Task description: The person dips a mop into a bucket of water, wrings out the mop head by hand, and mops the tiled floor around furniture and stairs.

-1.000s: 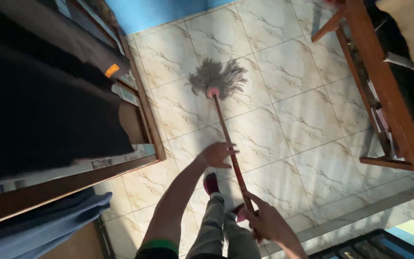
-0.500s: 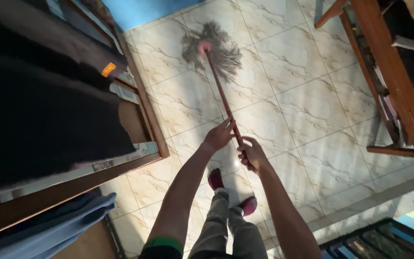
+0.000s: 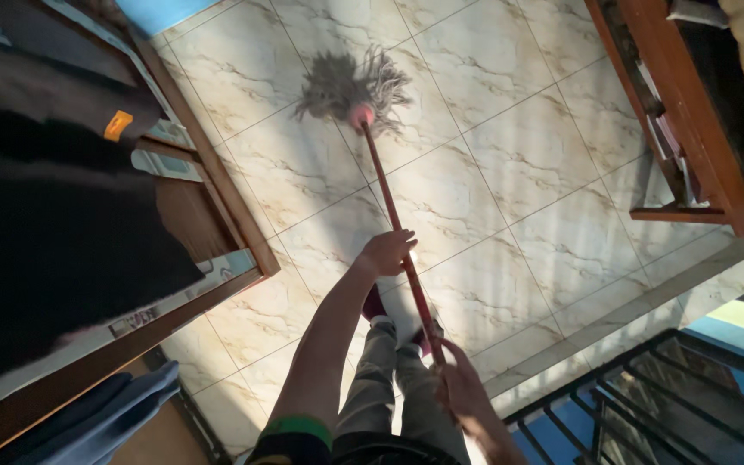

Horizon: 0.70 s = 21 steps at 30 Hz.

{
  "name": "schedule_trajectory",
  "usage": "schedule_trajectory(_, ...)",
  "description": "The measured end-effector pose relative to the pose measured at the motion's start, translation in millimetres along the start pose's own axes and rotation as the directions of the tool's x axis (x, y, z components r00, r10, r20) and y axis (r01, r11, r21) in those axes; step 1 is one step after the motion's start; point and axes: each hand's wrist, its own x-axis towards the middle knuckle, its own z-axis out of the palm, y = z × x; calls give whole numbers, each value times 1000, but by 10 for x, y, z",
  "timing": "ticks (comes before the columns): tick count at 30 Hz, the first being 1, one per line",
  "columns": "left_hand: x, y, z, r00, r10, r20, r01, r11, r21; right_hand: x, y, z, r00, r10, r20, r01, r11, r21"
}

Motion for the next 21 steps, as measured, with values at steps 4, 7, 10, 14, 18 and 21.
schedule_trajectory(4, 33, -64, -96, 992, -104, 71, 105, 995, -2, -261, -8, 63, 998, 66, 1, -66, 998, -11)
schedule_trajectory(7, 125, -90, -156, 988, -117, -101, 115, 993, -25, 27, -237, 164, 994, -105, 23, 106, 994, -13)
schedule_trajectory(10, 290, -87, -306, 940, -123, -319, 125, 992, -15, 498, -787, 285, 998, -7, -59, -1, 989, -149)
schedule_trajectory(14, 498, -71, -523, 861, -77, -503, 99, 995, 19, 1112, -1348, 553, 989, -137, -58, 137, 991, 4)
schedule_trajectory(18, 608, -104, -539, 882, -77, -465, 91, 996, 7, 1418, -1464, 570, 981, -193, -35, 194, 981, 23)
schedule_trajectory(21, 675, -187, -340, 927, -18, -375, 58, 994, 97, 1290, -1284, 431, 984, -158, -82, 161, 986, 29)
